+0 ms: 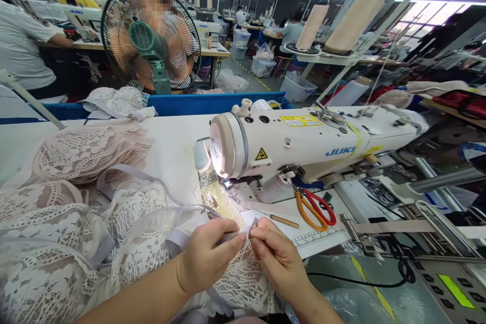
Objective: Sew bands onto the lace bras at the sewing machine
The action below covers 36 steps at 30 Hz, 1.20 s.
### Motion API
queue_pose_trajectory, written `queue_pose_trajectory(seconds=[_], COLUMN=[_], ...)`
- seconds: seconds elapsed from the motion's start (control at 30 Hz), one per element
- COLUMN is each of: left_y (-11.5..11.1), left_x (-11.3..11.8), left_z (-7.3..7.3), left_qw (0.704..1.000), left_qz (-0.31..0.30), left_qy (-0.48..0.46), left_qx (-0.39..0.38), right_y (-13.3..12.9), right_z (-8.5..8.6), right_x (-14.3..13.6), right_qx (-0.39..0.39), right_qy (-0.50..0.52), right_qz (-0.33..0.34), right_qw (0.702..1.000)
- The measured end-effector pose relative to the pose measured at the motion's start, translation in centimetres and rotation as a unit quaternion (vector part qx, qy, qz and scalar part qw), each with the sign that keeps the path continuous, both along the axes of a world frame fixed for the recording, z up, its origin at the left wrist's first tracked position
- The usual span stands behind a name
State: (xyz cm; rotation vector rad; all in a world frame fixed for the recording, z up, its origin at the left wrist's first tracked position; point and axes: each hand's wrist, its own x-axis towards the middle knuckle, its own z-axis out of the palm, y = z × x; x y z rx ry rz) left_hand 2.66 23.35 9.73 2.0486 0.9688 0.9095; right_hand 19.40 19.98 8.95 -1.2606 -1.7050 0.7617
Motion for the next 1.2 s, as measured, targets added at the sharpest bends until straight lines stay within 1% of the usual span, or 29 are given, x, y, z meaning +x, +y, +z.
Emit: queue_pose_trajectory(seconds=[0.07,0.17,0.27,0.37,0.47,0.57,0.63,0.7,0.73,0.8,0.87,0.93,1.0,1.1,1.2], left_y=[0.0,-0.1,-0.1,0.1,0.3,0.7,1.0,1.2,1.3,1.4,1.4,1.3,1.3,1.3,1.3], left_x=[0.0,0.0,-0.1,-0.1,-0.2,-0.2,-0.2,-0.3,-0.3,-0.4,-0.4,-0.4,-0.4,-0.5,-0.6], left_z=[-0.4,-0.8,-0.6,-0.4,-0.5,-1.1,-1.4,-1.5,-1.5,-1.2,-0.8,-0.4,0.0,0.3,0.1], left_qw=[1.0,1.0,1.0,1.0,0.998,0.993,0.989,0.987,0.988,0.994,0.998,0.996,0.991,0.987,0.992], left_qz=[-0.001,-0.002,-0.004,-0.008,0.01,0.03,0.039,0.045,0.043,0.041,0.044,0.052,0.054,0.051,0.035], left_qy=[-0.008,-0.006,0.001,0.001,0.005,0.017,0.027,0.037,0.041,0.045,0.037,0.016,-0.008,-0.02,-0.004], left_qx=[0.014,0.016,0.016,0.028,0.06,0.112,0.14,0.147,0.14,0.092,0.011,-0.07,-0.123,-0.148,-0.118], right_y=[0.0,0.0,0.0,0.0,0.3,0.9,1.5,1.9,2.1,2.3,2.4,2.5,2.5,2.5,2.5], right_z=[-0.1,-0.2,-0.4,-0.9,-1.8,-2.4,-2.5,-2.4,-2.3,-2.1,-2.0,-2.0,-2.0,-1.9,-1.7], right_x=[0.0,0.0,0.0,0.0,-0.2,-0.6,-0.9,-1.2,-1.3,-1.4,-1.4,-1.2,-1.0,-0.6,-0.4], right_qx=[0.001,-0.004,-0.012,-0.021,-0.044,-0.062,-0.074,-0.086,-0.091,-0.098,-0.103,-0.106,-0.107,-0.099,-0.087], right_qy=[0.003,0.012,0.024,0.041,0.064,0.072,0.068,0.065,0.065,0.069,0.077,0.086,0.094,0.087,0.073], right_qz=[0.002,0.004,-0.002,-0.017,-0.039,-0.057,-0.056,-0.043,-0.038,-0.031,-0.027,-0.021,-0.008,0.006,0.016], right_qw=[1.0,1.0,1.0,0.999,0.996,0.994,0.993,0.993,0.993,0.992,0.991,0.99,0.99,0.991,0.993])
